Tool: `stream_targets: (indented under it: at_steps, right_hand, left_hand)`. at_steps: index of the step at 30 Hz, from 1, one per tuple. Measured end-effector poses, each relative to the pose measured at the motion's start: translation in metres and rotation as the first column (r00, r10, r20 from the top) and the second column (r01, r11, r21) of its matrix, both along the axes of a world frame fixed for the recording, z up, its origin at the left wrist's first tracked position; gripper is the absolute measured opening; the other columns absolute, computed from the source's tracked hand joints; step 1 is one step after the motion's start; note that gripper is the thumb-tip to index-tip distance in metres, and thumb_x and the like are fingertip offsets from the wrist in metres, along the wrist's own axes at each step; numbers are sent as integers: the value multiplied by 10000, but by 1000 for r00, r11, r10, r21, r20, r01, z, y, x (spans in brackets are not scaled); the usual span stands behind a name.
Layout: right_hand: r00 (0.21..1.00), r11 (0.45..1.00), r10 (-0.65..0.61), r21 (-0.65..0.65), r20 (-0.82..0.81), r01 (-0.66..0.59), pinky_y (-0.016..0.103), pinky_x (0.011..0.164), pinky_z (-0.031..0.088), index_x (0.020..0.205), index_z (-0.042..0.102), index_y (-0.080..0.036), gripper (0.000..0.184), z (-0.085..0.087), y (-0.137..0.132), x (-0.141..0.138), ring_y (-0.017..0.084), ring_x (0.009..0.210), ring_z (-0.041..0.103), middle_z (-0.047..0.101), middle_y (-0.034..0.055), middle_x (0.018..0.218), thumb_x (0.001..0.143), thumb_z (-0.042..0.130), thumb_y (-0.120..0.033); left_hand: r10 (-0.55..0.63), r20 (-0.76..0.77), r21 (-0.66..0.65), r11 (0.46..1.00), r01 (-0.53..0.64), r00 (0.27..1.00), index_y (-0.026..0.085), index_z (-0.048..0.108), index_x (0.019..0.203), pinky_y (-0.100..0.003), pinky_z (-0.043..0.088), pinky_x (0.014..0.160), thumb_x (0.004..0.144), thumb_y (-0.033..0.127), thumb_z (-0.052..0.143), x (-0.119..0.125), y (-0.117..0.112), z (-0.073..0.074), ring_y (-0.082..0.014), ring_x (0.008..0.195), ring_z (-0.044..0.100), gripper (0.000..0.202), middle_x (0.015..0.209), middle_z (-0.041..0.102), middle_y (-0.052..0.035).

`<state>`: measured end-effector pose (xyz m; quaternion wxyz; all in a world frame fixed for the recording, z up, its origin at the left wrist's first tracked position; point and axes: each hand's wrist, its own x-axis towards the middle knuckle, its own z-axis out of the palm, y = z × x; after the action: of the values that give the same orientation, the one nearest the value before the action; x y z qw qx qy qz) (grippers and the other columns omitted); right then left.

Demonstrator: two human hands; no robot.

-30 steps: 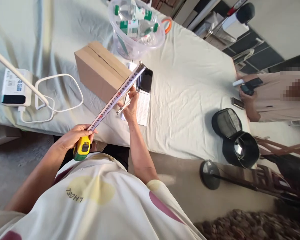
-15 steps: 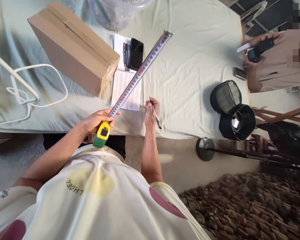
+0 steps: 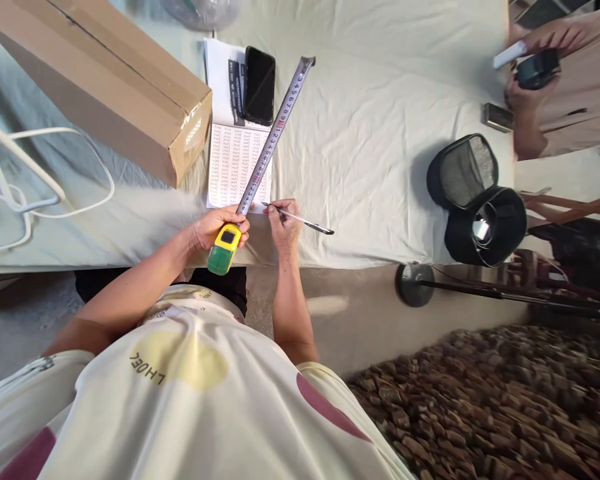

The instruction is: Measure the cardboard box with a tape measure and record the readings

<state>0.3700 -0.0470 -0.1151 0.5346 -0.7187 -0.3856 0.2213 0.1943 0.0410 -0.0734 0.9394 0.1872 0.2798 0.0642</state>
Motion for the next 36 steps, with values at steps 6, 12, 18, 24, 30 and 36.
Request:
stream_targets:
  at_steps: [6,12,18,24,30,36]
  right_hand:
    - [991,997,77,-15,105,-76,310,761,513,885,607,-245,131,-6,2,4,131,680,614,697,-32,742,927,595,-369]
    - [985,996,85,12,152,-88,338,749,503,894,609,-236,180,-13,1,6,160,705,654,711,-19,736,944,589,-407]
    - [981,994,102,17,165,-106,348,773,510,899,603,-252,162,-14,1,6,166,732,669,707,-30,761,960,575,-400]
    - [974,995,97,-6,206,-98,337,801,500,872,590,-240,155,-15,1,6,153,734,641,682,-23,758,960,574,-368]
    - [974,996,79,14,211,-84,333,761,496,865,589,-240,173,-13,2,5,154,708,637,676,-24,748,960,553,-380]
    - [971,998,67,-26,230,-63,340,794,490,858,590,-232,183,-11,1,4,158,736,628,677,-14,759,956,558,-383]
  left_hand:
    - [-29,31,-27,999,30,999,162,614,1066,-245,502,538,834,92,577,-6,4,1,-149,511,552,246,607,583,0]
    - [-52,35,-27,998,53,998,169,594,1042,-256,513,527,837,73,554,-5,5,-1,-168,506,575,229,614,596,-16]
    - [-59,69,-41,997,62,996,155,626,1102,-251,513,519,846,80,554,-6,5,-4,-166,504,582,277,623,598,-18]
    - [-62,71,-31,997,65,996,162,610,1105,-250,514,530,852,81,547,-6,5,-6,-160,507,576,272,634,605,-15]
    - [-64,72,-25,998,66,995,163,600,1111,-252,508,531,849,85,552,-6,5,-5,-159,511,575,277,639,609,-10]
    - [-66,74,-26,997,68,995,164,621,1116,-258,512,530,838,89,578,-8,5,-4,-161,515,576,291,657,605,-13]
